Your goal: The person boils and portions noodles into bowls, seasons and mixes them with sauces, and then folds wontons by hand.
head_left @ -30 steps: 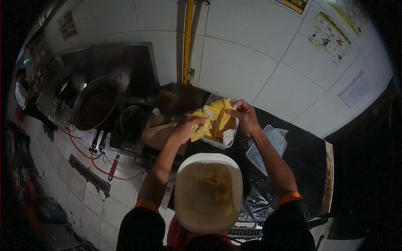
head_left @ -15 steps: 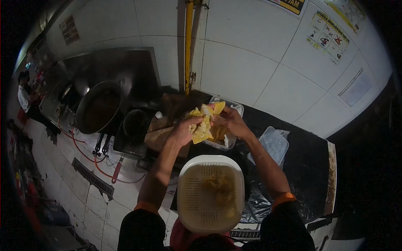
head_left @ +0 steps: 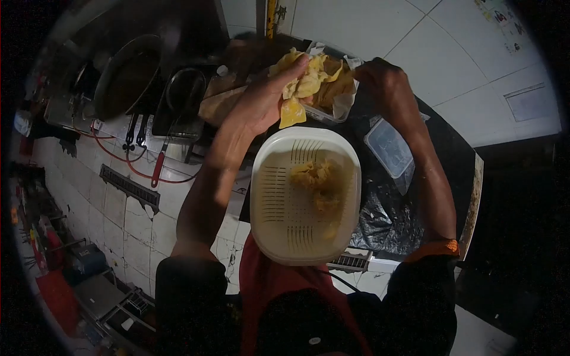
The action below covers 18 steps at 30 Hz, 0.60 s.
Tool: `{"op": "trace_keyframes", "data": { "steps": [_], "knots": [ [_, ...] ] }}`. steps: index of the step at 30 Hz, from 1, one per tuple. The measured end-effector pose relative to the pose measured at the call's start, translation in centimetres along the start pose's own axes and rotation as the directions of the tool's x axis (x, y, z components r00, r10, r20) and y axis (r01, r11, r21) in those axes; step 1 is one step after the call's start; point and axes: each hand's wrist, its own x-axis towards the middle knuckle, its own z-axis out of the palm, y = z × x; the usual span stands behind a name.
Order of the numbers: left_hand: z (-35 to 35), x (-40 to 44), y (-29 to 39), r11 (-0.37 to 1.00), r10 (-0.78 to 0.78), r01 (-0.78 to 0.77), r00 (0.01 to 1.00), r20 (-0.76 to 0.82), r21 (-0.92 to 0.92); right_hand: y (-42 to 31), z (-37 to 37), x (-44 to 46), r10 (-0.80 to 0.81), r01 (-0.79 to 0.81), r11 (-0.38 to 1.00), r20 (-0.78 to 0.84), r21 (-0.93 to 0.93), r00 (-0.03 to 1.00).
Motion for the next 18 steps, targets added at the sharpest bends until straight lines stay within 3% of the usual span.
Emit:
{"op": "trace_keyframes", "data": {
  "steps": [2, 3, 4, 5, 6, 7, 8, 10, 11, 12, 14, 16, 17, 18],
  "knots": [
    [0.0, -0.6, -0.4, 1.0, 0.012, -0.011, 1.0, -0.009, 0.027, -1.3, -2.4, -0.2, 0.067, -0.067, 0.995, -0.008, 0.071, 0.998],
    [-0.4, -0.7, -1.2, 0.998, -0.042, 0.04, 0.998, 0.05, 0.041, -2.6, -3.5, -0.1, 0.257, -0.247, 0.819, 0.054, 0.518, 0.965],
    [-0.6, -0.8, -1.9, 0.994, -0.099, 0.093, 0.989, 0.11, 0.06, -4.0, -4.0, -0.3, 0.386, -0.362, 0.425, 0.196, 0.829, 0.901],
    [-0.5, -0.9, -2.3, 0.995, -0.085, 0.07, 0.973, 0.215, 0.077, -5.9, -3.7, -0.4, 0.356, -0.323, 0.247, 0.224, 0.914, 0.907],
    [1.3, -1.7, -1.8, 0.993, -0.066, 0.09, 0.955, 0.289, -0.071, -7.0, -3.0, -0.7, 0.311, -0.391, 0.114, 0.341, 0.913, 0.887],
    [1.5, -2.3, -2.1, 0.994, -0.099, 0.107, 0.96, 0.26, -0.016, -8.0, -2.4, -1.0, 0.294, -0.432, 0.059, 0.398, 0.9, 0.869],
    [1.4, -2.7, -2.6, 0.992, -0.129, 0.124, 0.965, 0.229, 0.036, -7.9, -1.2, -1.4, 0.3, -0.439, 0.155, 0.381, 0.885, 0.875],
    [1.4, -3.6, -3.1, 0.994, -0.112, 0.107, 0.97, 0.215, 0.035, -8.4, -1.3, -1.5, 0.368, -0.457, 0.189, 0.369, 0.869, 0.854],
    [1.5, -4.2, -2.9, 0.973, -0.226, 0.215, 0.96, 0.163, 0.083, -8.3, -1.1, -1.6, 0.362, -0.446, 0.202, 0.356, 0.872, 0.861],
    [1.8, -4.9, -3.2, 0.99, -0.143, 0.138, 0.976, 0.165, 0.041, -7.9, -0.9, -1.7, 0.384, -0.444, 0.268, 0.328, 0.855, 0.863],
    [2.0, -5.4, -3.2, 0.975, -0.203, 0.216, 0.962, 0.181, -0.049, -7.8, -0.4, -2.0, 0.4, -0.434, 0.336, 0.291, 0.836, 0.869],
    [1.8, -5.4, -4.3, 0.974, -0.197, 0.212, 0.967, 0.161, -0.079, -8.7, -0.6, -2.1, 0.378, -0.326, 0.448, 0.155, 0.832, 0.913],
    [1.7, -5.3, -4.5, 0.971, -0.196, 0.211, 0.971, 0.137, -0.111, -9.6, -1.4, -2.8, 0.361, -0.353, 0.335, 0.227, 0.874, 0.904],
    [1.8, -5.4, -4.3, 0.974, -0.184, 0.2, 0.973, 0.14, -0.108, -9.9, -1.3, -3.3, 0.355, -0.344, 0.343, 0.218, 0.874, 0.909]
  ]
}}
